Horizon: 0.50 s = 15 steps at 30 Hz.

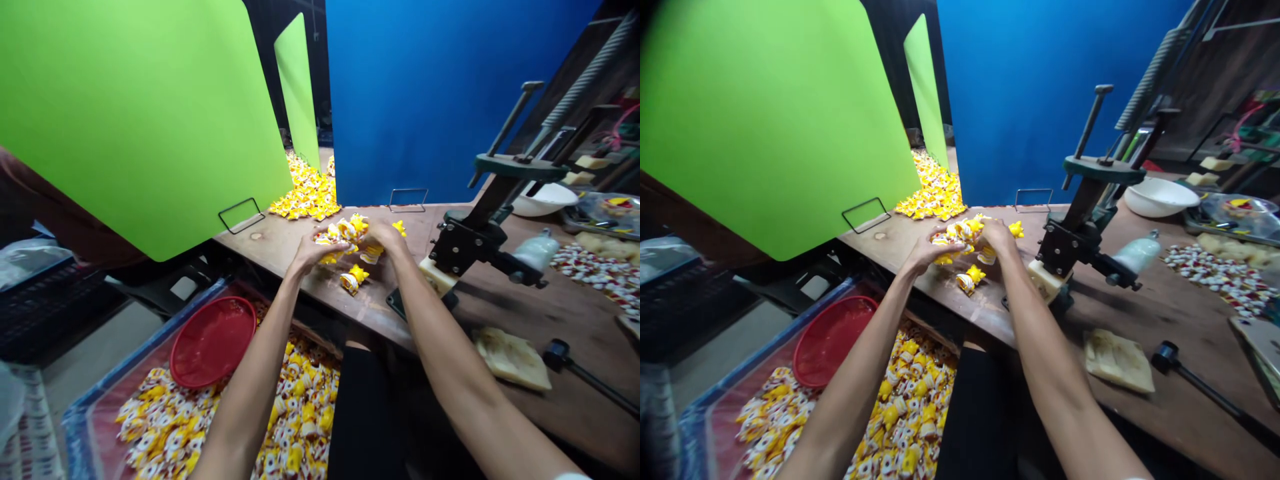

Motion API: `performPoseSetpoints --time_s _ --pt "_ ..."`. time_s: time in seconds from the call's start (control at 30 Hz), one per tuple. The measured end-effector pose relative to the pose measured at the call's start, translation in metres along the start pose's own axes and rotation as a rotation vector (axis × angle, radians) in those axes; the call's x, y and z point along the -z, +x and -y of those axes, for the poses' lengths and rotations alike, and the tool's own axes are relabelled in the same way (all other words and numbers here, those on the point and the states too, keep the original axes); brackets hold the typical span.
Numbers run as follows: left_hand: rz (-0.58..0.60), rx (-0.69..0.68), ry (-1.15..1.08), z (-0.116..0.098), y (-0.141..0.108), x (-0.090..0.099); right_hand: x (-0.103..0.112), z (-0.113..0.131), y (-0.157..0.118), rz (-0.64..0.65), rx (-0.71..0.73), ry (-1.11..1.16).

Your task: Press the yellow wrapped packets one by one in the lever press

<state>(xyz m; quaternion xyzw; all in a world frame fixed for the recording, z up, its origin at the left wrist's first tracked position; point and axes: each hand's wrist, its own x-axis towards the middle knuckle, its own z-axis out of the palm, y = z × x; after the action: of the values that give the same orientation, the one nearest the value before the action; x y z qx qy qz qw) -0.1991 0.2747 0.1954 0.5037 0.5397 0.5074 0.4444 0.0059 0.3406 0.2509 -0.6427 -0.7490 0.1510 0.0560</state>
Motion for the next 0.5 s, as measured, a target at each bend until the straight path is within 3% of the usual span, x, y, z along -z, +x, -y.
performPoseSetpoints --time_s 0.13,0.27,0.37,0.5 --pt "-0.089 -0.072 -0.081 -0.028 -0.022 0.010 0.030 0.019 -0.026 -0.029 0.084 -0.004" --pt "-0.167 -0.146 -0.117 -0.037 -0.082 0.047 0.036 0.064 -0.071 -0.115 0.237 0.001" --pt "-0.372 -0.172 0.017 -0.022 -0.156 0.085 0.008 0.103 -0.117 -0.079 0.389 0.051" --pt "-0.583 -0.074 0.114 0.028 -0.283 0.125 -0.075 0.146 -0.185 0.050 0.580 0.110"
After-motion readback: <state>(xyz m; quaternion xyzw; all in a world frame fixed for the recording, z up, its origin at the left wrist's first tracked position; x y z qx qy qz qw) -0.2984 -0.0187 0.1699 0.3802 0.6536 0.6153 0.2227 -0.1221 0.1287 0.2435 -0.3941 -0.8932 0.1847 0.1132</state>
